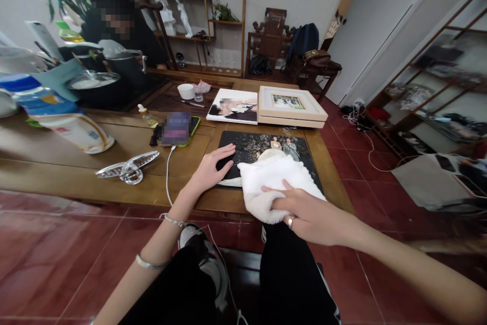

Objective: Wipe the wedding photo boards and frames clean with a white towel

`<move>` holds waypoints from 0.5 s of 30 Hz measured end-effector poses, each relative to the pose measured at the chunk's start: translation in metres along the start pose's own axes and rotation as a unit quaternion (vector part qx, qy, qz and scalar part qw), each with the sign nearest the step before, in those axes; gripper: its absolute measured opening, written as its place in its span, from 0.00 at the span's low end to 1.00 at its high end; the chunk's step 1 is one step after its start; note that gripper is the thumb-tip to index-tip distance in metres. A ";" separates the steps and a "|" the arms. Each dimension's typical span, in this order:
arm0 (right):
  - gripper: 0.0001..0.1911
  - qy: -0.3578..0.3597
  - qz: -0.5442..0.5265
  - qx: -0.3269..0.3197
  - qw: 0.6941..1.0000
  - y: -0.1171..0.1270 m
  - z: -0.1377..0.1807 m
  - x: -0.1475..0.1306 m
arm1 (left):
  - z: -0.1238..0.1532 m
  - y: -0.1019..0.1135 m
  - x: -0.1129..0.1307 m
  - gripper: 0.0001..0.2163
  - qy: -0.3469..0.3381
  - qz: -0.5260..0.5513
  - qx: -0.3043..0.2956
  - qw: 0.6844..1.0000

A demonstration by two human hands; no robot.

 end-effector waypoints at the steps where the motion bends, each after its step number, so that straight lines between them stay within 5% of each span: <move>1: 0.24 -0.004 0.000 0.007 1.000 0.001 -0.003 0.001 | 0.000 0.000 0.000 0.16 0.001 -0.001 0.000 1.000; 15: 0.16 -0.024 0.015 0.191 0.981 0.035 -0.128 0.076 | 0.001 0.000 -0.001 0.17 0.002 0.002 0.002 1.000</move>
Point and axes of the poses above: each hand's wrist, its own z-axis away from the middle knuckle, its own y-axis out of the back of the hand, x = y × z, the point moved 1 cm from there along -z, towards the middle knuckle, and after that the axes turned 7 degrees about -y, right-handed, at the moved point
